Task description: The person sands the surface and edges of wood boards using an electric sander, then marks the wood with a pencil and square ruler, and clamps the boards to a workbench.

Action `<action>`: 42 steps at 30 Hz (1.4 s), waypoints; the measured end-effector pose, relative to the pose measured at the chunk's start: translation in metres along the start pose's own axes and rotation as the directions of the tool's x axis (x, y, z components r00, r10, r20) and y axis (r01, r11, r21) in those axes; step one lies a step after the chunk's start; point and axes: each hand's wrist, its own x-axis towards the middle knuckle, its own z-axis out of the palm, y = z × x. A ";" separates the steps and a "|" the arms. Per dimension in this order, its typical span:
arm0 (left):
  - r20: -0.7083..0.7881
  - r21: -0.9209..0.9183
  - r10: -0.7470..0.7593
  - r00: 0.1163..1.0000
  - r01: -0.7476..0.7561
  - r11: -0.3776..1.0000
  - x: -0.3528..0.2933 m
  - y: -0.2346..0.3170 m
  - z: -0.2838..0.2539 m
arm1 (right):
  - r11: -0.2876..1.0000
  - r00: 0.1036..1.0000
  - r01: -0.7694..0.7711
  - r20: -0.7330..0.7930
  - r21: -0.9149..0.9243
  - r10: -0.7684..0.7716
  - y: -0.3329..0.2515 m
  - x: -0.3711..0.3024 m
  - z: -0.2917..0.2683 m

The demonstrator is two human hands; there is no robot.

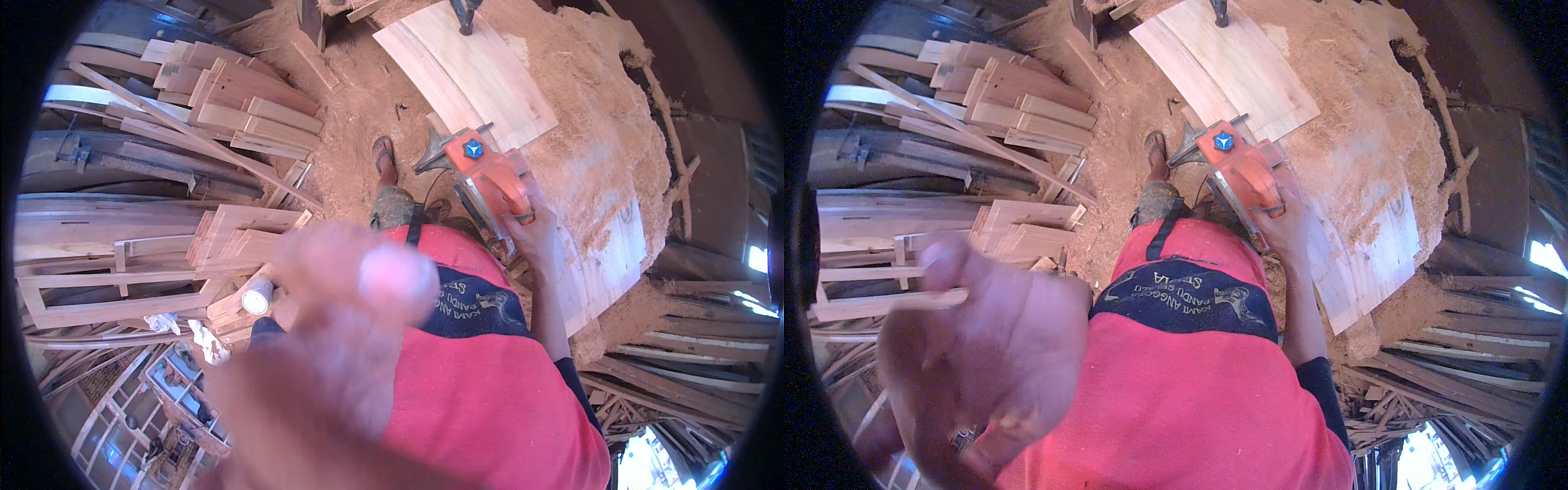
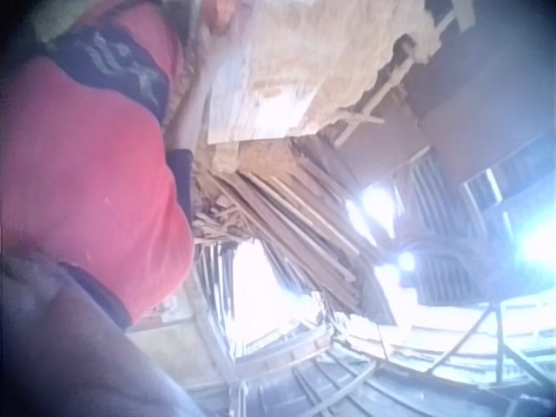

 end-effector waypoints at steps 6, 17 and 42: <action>-0.053 0.274 -0.359 0.932 0.359 0.892 -0.066 -0.124 -0.035 | 0.999 1.000 -0.019 0.011 -0.046 0.019 -0.010 0.002 -0.003; 0.032 0.734 -0.940 0.341 0.631 0.253 -0.236 -0.261 -0.059 | 0.997 0.999 -0.023 0.038 -0.068 0.025 -0.013 0.011 0.004; -0.034 0.598 -0.845 0.534 0.688 0.411 -0.035 -0.491 -0.188 | 0.915 0.916 0.401 -0.004 0.046 -0.401 -0.175 0.238 0.157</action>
